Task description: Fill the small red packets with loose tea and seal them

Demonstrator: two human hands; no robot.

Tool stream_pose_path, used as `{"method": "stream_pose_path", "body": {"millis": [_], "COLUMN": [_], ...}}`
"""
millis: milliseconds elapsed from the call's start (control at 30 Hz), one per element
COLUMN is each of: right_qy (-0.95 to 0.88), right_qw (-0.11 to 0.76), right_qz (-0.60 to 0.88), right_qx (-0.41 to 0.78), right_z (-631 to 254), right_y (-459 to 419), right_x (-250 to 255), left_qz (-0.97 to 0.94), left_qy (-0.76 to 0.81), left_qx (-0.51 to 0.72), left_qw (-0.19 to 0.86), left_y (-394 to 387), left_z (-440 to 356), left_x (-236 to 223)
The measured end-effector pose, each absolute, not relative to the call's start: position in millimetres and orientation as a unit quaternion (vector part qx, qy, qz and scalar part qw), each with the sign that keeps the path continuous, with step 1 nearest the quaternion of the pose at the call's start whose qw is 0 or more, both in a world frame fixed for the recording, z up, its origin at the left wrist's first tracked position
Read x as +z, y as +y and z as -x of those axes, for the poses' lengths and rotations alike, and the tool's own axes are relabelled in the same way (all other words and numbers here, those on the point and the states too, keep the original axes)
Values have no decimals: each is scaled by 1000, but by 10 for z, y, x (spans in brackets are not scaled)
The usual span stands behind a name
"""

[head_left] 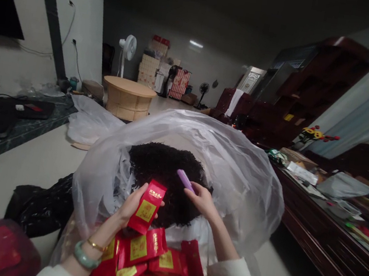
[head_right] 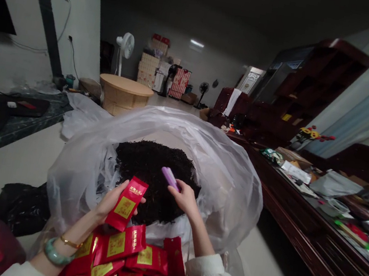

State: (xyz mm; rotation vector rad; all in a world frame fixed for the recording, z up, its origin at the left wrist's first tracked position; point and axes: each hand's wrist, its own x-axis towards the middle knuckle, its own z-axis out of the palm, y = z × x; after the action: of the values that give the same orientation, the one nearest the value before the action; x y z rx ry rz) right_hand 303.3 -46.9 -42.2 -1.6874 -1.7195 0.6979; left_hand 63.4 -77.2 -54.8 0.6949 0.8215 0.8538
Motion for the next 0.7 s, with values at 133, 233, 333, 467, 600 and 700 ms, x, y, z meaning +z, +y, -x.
{"method": "stream_pose_path", "body": {"millis": [133,233,333,467,600,700], "right_qy": [-636,-641,-662,-755,-843,-861], "right_qw": [253,236,272,298,263,238], "right_qz": [721,727,698,582,466,448], "right_qx": [105,60,18,45,56,40], "right_z": [-3363,-3385,-3148,-2587,-2129,-1998], "right_y": [-406,-426,-482,-567,-575,-555], "right_x": [-784,-857,-687,-341,-201,-241], "left_qz": [-332,-321,-310,-320,-349,-369], "left_qy": [376,382,380,383,380,376], "left_qx": [379,379,375,382,395,389], "left_qw": [778,779,787,778,760,756], "left_y": [-803,-814,-820,-850,-893,-930], "left_z": [-616,-630,-655,-688,-677,-614], "left_x": [-525,-539,-570,-598,-602,-620]}}
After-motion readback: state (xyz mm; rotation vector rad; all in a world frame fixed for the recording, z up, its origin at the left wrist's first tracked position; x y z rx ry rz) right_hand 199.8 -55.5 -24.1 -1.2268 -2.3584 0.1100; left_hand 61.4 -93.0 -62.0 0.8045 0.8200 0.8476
